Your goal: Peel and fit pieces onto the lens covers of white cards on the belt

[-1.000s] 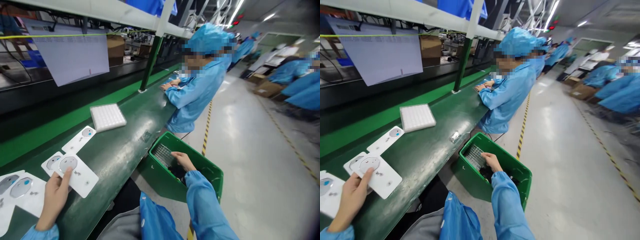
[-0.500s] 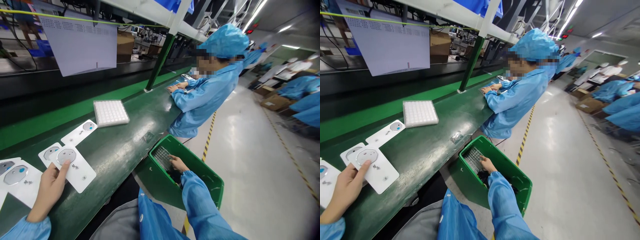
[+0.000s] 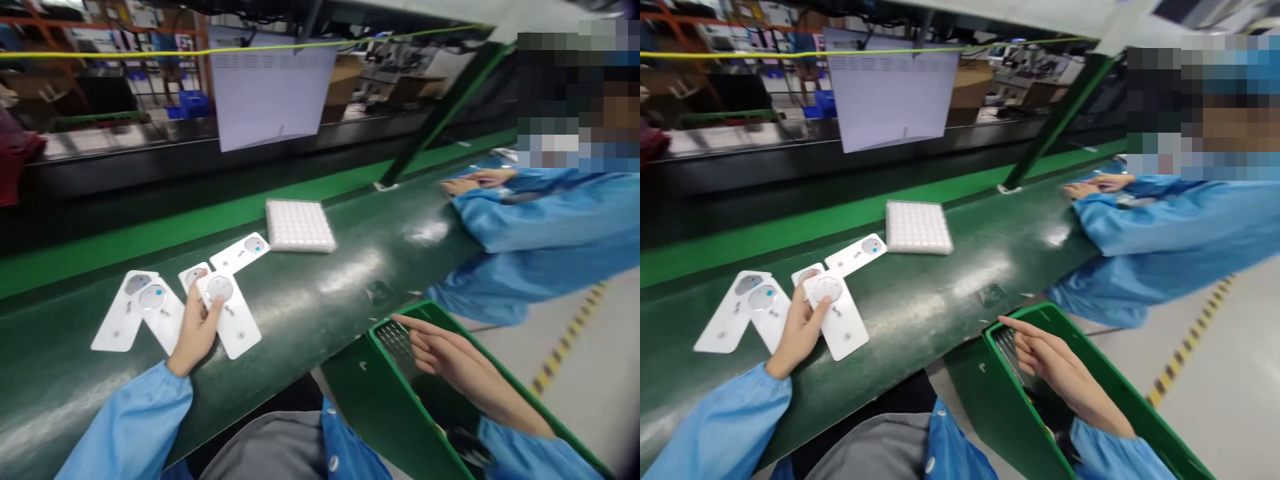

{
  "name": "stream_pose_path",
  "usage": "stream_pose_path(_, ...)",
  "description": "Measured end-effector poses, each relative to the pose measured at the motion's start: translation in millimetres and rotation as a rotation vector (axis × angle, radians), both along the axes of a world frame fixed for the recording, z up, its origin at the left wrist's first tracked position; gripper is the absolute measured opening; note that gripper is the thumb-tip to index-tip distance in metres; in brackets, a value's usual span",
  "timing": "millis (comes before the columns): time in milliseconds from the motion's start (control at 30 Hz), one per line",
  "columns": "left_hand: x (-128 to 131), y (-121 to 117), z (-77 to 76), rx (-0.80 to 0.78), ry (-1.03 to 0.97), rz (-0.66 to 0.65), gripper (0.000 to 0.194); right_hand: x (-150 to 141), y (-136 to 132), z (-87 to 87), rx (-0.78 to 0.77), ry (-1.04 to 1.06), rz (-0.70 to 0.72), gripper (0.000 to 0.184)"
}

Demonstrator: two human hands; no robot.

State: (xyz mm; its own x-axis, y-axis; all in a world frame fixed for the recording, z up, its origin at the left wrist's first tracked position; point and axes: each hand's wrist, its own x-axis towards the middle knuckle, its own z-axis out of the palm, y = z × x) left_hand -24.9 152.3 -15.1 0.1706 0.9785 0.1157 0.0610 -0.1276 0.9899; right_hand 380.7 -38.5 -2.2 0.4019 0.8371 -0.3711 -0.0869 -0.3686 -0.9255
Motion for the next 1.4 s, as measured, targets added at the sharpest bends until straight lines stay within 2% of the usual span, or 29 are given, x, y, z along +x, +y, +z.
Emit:
stream_pose_path(100,-2,-3,-1.2,-0.077,-0.044,-0.056,0.071,-50,39,34.5,0.128,0.043,0.188,0.057)
stream_pose_path(167,-4,-6,-1.1,-0.094,-0.067,-0.066,0.074,-89,76,44.6,0.172,0.082,0.27,0.062)
stream_pose_path(233,-6,-8,-0.8,-0.099,-0.081,-0.062,0.08,-128,119,43.4,0.168,0.12,0.35,0.066)
stream_pose_path(333,-10,-7,0.3,-0.055,-0.075,-0.017,0.08,-177,179,30.4,0.202,0.127,0.438,0.058)
stream_pose_path(400,-14,-5,2.0,-0.018,-0.018,0.014,0.061,-202,208,21.8,0.271,0.083,0.489,0.052)
stream_pose_path(500,-20,-1,6.3,-0.018,0.119,0.044,0.033,-226,231,14.2,0.336,0.012,0.583,0.047)
stream_pose_path(700,-23,4,9.6,0.081,0.123,0.044,0.019,-238,231,7.8,0.373,-0.082,0.682,0.032)
stream_pose_path(900,-20,5,8.5,0.044,0.138,0.026,0.014,-234,222,6.2,0.503,-0.256,0.702,0.03)
stream_pose_path(1167,-21,6,13.8,-0.01,0.134,0.001,0.019,-217,223,13.5,0.559,-0.367,0.793,0.029)
stream_pose_path(1400,-20,7,13.4,-0.001,0.149,-0.04,0.022,-221,218,13.8,0.577,-0.455,0.88,0.025)
